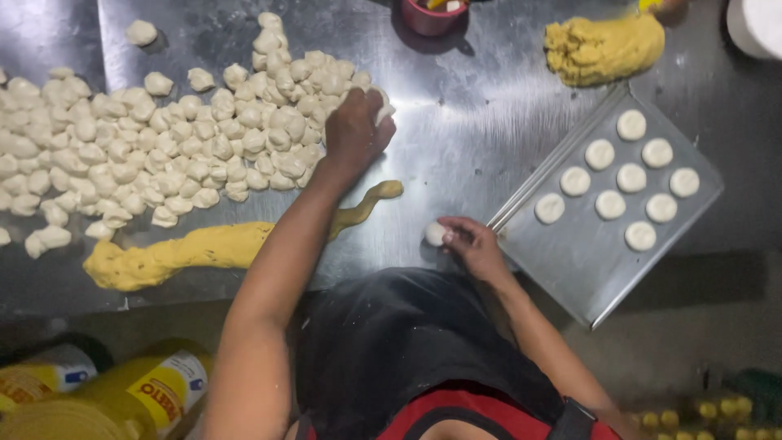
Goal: Shaping bread dough, placing it on baking trays, scoring it, and brushing it with egg wash or liquid before placing in racks.
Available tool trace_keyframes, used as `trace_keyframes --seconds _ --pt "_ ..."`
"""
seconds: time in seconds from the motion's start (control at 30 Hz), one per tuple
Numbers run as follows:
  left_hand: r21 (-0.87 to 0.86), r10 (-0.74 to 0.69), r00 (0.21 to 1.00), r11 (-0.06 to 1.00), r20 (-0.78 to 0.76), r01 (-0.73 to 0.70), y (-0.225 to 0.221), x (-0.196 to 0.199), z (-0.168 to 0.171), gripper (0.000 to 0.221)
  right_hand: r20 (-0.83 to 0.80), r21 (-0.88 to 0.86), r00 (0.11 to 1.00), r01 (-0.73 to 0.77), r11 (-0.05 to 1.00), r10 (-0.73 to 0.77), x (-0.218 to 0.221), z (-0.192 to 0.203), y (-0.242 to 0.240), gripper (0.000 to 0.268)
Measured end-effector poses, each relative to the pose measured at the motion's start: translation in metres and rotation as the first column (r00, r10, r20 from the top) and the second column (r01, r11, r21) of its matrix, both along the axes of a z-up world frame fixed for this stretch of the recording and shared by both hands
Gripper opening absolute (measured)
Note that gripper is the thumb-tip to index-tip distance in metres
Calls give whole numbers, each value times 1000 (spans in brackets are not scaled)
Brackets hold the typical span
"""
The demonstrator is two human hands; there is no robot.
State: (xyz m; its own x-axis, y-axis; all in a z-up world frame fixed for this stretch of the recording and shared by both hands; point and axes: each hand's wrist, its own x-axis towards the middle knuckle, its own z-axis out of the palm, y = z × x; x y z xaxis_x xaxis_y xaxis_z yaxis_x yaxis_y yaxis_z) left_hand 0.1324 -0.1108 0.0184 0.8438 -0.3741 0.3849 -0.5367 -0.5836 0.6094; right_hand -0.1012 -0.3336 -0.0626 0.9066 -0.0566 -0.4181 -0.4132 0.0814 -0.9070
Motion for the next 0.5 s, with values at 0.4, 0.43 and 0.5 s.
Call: trace_keyframes --seconds 0.4,0.43,0.5 --pt "-332 63 952 929 -300 -166 149 -90 1 22 -57 -849 997 -73 523 46 28 4 13 27" --pt "-331 59 950 929 -307 -165 160 -97 -2 22 -64 -849 997 -77 523 42 31 1 18 27" --pt "-338 100 831 882 -547 -329 179 -111 -9 21 132 -868 987 159 471 -89 46 -7 25 34"
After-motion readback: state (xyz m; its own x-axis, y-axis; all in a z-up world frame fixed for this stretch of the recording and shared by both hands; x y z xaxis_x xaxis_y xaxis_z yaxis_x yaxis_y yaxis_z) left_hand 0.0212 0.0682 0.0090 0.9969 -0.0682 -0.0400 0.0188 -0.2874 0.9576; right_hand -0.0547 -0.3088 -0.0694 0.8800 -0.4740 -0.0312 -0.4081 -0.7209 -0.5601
